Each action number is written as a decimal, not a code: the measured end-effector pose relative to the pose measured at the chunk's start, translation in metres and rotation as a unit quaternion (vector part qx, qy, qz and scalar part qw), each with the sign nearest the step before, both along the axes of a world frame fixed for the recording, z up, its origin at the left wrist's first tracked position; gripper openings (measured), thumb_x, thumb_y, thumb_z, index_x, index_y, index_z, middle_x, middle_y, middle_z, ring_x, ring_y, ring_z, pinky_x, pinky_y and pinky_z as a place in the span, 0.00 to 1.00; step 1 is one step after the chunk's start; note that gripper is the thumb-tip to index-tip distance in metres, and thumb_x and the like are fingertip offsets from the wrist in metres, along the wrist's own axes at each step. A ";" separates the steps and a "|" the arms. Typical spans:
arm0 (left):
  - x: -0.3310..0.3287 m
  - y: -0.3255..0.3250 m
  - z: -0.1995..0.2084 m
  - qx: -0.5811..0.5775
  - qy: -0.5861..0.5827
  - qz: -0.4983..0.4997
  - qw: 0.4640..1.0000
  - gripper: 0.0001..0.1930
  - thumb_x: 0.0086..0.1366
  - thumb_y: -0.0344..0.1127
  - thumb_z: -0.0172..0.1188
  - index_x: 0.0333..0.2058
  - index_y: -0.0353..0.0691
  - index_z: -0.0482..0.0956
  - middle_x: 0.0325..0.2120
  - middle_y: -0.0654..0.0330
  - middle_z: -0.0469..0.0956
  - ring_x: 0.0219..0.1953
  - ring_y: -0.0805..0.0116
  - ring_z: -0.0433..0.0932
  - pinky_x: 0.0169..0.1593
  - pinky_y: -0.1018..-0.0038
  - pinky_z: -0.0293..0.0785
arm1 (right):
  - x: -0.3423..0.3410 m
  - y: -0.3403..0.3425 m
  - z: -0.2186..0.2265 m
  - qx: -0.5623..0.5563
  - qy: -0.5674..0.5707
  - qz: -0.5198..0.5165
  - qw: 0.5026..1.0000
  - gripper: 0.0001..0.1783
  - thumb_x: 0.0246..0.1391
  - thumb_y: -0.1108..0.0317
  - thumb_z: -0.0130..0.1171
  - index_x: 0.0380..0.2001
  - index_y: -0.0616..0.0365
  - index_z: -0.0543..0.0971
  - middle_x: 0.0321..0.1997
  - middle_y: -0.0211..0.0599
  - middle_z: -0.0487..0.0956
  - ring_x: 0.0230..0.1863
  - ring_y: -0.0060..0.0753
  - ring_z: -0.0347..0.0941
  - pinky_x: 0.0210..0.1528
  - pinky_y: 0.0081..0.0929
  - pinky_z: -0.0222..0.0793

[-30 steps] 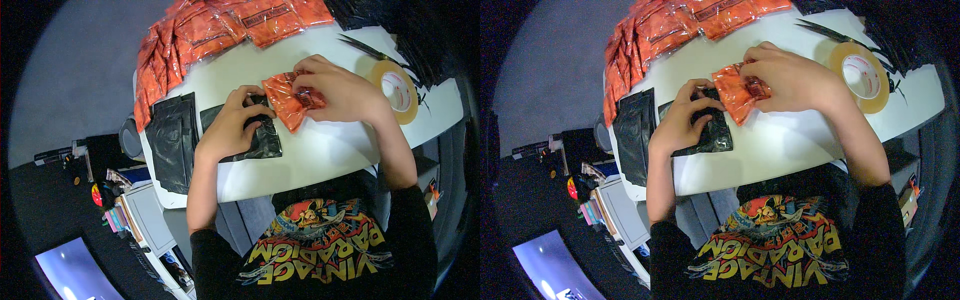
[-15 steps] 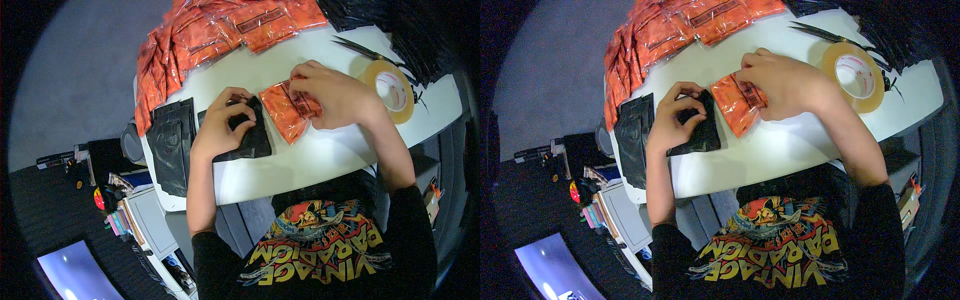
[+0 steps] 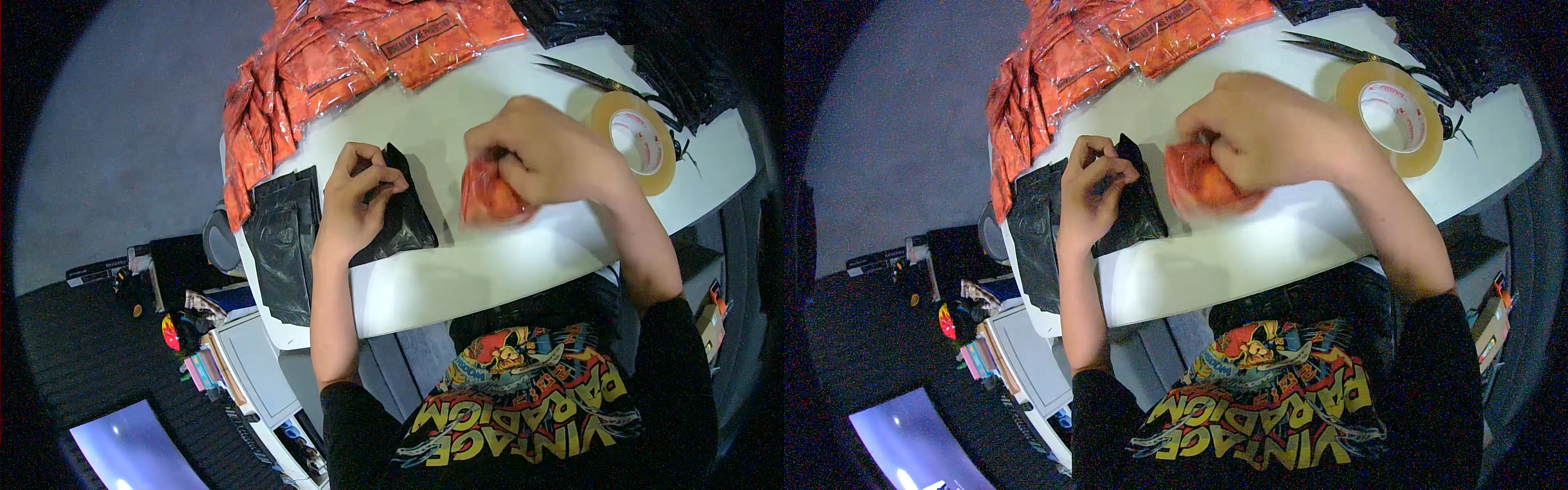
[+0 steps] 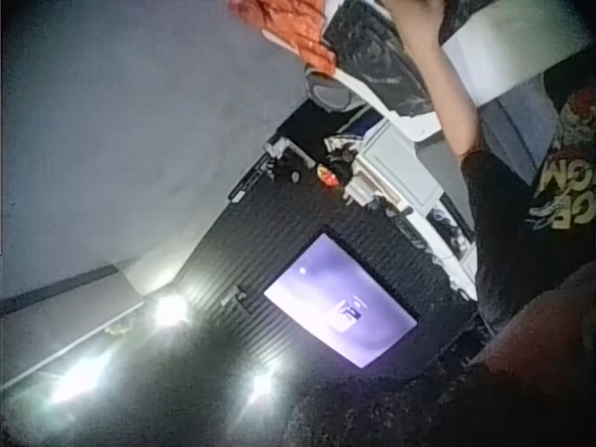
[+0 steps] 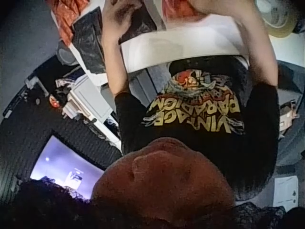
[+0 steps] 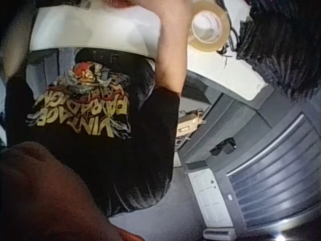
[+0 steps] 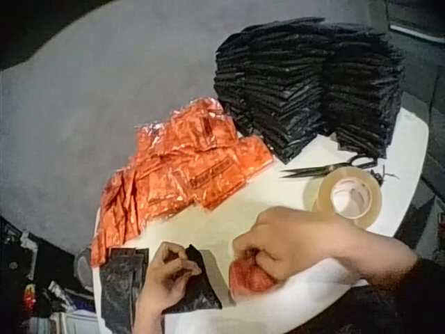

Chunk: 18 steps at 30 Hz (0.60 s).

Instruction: The recorder is putting items into small black plastic bags and sealing them with tape.

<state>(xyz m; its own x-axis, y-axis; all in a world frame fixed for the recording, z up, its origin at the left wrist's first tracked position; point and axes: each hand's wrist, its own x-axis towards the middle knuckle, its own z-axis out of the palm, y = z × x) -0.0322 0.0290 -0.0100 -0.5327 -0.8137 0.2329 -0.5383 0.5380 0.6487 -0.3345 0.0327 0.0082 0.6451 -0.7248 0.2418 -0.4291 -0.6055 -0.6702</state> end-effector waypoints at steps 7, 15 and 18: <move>-0.003 0.001 -0.003 0.001 0.035 -0.035 0.999 0.11 0.51 0.08 0.57 0.32 0.27 0.80 0.39 0.54 0.73 0.37 0.64 0.81 0.44 0.72 0.81 | 0.032 0.019 0.004 0.085 0.089 0.054 0.991 0.40 0.36 0.72 0.55 0.59 0.46 0.83 0.25 0.54 0.82 0.30 0.59 0.80 0.41 0.51 0.77; 0.005 -0.001 0.002 -0.051 0.057 -0.043 0.996 0.10 0.54 0.12 0.58 0.33 0.31 0.81 0.42 0.53 0.78 0.44 0.62 0.80 0.46 0.72 0.78 | 0.029 0.022 -0.010 0.003 0.045 0.052 0.998 0.26 0.37 0.71 0.56 0.43 0.51 0.90 0.26 0.52 0.83 0.32 0.57 0.80 0.40 0.47 0.78; 0.001 -0.001 0.003 -0.022 0.095 -0.040 0.994 0.10 0.54 0.13 0.58 0.33 0.32 0.81 0.44 0.52 0.79 0.46 0.61 0.80 0.48 0.71 0.78 | 0.028 0.022 -0.009 -0.025 0.031 0.051 0.998 0.26 0.35 0.74 0.53 0.40 0.52 0.90 0.23 0.52 0.81 0.24 0.59 0.78 0.33 0.46 0.77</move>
<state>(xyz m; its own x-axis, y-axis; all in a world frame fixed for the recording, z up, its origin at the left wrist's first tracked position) -0.0308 0.0281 -0.0069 -0.5385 -0.7570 0.3702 -0.3633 0.6049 0.7085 -0.3069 0.0551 -0.0004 0.7300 -0.6426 0.2326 -0.4034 -0.6799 -0.6125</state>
